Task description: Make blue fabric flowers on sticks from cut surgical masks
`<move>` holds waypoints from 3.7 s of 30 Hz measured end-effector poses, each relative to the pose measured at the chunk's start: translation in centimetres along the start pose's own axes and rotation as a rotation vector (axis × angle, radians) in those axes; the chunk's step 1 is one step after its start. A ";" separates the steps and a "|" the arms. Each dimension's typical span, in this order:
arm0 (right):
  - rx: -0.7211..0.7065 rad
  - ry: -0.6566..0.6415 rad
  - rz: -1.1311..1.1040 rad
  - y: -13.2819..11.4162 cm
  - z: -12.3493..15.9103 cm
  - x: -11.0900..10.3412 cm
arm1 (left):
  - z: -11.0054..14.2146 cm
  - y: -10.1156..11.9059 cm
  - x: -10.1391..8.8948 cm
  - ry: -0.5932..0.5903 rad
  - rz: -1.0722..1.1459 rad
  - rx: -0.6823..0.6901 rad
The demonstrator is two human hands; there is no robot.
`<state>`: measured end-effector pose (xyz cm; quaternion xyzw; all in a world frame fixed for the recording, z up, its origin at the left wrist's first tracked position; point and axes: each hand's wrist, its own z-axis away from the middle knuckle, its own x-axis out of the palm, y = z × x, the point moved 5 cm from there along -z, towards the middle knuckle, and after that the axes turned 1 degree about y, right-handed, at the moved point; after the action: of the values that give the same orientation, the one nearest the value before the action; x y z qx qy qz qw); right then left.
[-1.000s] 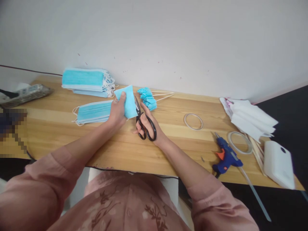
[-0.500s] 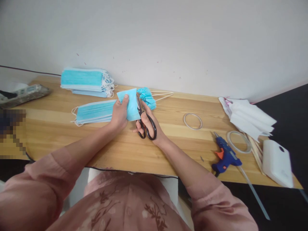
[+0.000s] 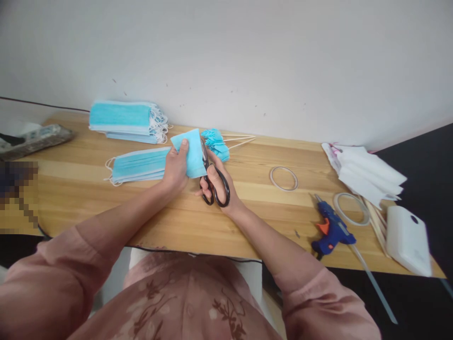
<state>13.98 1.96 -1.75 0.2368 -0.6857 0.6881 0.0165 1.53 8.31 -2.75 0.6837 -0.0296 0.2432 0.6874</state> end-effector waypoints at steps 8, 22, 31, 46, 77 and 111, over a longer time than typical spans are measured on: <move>0.018 0.042 0.010 0.0 0.1 0.0 | 0.2 0.2 0.2 -0.005 0.031 -0.012; -0.008 0.047 0.011 -0.1 0.2 0.2 | 0.3 0.2 0.3 0.004 0.049 -0.040; -0.016 0.060 0.034 -0.2 0.2 0.2 | 0.2 0.0 0.1 -0.007 0.045 -0.034; -0.027 0.066 0.051 -0.4 0.3 0.4 | 0.2 0.0 0.2 -0.025 0.058 -0.025; -0.056 0.057 0.123 -0.5 0.3 0.2 | 0.2 0.1 0.3 -0.014 0.080 -0.061; 0.055 0.022 -0.017 -1.0 0.1 -0.1 | 0.7 -0.1 0.8 -0.171 0.124 -0.062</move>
<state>14.46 1.95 -0.89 0.2356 -0.6643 0.7089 0.0234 2.48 7.93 -2.45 0.6771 -0.1378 0.2249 0.6869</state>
